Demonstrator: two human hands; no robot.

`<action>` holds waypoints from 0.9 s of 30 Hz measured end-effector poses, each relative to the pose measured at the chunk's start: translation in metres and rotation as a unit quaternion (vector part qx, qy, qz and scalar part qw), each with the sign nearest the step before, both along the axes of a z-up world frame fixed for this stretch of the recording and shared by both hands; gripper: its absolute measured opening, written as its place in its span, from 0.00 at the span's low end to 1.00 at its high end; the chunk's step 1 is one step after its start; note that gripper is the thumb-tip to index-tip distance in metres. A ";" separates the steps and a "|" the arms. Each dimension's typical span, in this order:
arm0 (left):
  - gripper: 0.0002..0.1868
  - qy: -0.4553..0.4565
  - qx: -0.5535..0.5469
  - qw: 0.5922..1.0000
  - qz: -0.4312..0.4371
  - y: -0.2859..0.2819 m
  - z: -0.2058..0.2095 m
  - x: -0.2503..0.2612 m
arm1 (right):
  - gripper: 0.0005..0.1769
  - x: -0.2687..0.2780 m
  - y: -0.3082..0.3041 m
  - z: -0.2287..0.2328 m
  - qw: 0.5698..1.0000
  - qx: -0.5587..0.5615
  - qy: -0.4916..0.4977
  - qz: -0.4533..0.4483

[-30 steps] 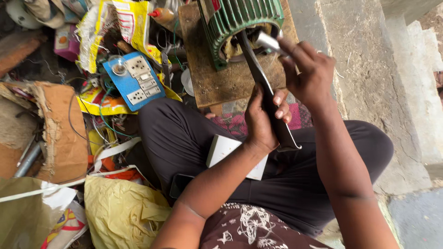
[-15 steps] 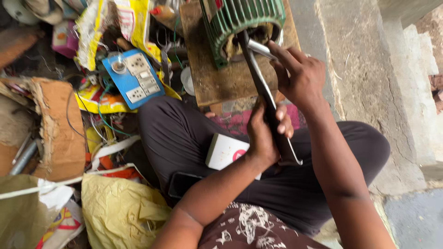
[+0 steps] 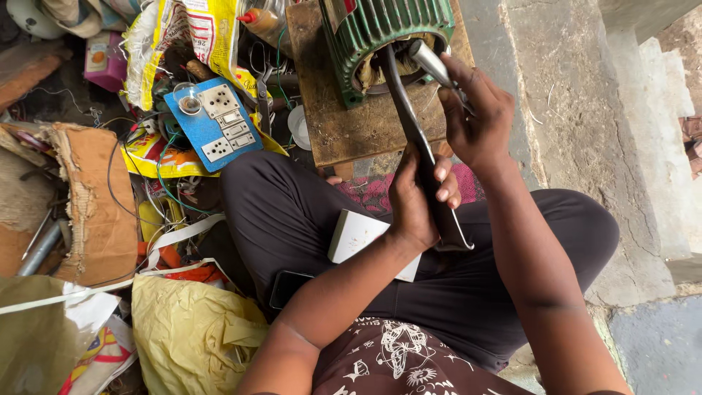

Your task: The person uses a wrench and a metal rod to tighten bolts on a green electric motor. They then strip the ends of black wires and connect them to the motor's terminals, securing the connections with tape.

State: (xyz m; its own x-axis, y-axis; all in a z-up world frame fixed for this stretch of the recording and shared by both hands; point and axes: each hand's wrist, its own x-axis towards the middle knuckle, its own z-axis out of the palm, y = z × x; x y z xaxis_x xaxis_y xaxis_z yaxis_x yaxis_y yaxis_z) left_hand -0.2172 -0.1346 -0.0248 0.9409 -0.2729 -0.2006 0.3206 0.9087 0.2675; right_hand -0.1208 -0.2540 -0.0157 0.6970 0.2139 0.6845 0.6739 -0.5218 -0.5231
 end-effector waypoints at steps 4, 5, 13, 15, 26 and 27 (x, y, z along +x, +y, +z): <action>0.20 -0.027 0.020 0.999 0.008 0.002 -0.001 0.011 | 0.21 0.003 -0.002 0.004 0.991 -0.130 0.011 -0.032; 0.18 -0.010 0.027 1.000 0.009 0.002 0.000 0.010 | 0.20 0.003 -0.002 0.006 0.983 -0.172 0.014 -0.058; 0.16 -0.004 0.018 1.000 -0.002 0.002 0.000 0.015 | 0.22 -0.002 -0.003 0.009 0.992 -0.124 -0.002 -0.038; 0.18 -0.023 0.024 0.999 0.002 0.003 0.003 0.023 | 0.23 0.007 0.001 0.014 0.993 -0.111 0.000 -0.048; 0.24 -0.036 -0.029 0.999 -0.014 0.003 -0.027 0.023 | 0.20 -0.010 0.008 0.006 0.999 -0.009 0.027 0.020; 0.19 -0.035 -0.006 0.999 0.007 0.004 -0.024 0.021 | 0.20 -0.010 0.012 0.009 0.999 -0.024 -0.013 0.018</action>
State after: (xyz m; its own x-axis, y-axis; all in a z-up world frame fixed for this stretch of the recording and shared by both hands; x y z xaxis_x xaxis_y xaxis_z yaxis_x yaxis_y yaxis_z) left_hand -0.1963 -0.1306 -0.0489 0.9564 -0.2608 -0.1312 0.2880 0.9167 0.2771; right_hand -0.1304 -0.2420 -0.0069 0.6703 0.2715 0.6906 0.7055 -0.5218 -0.4796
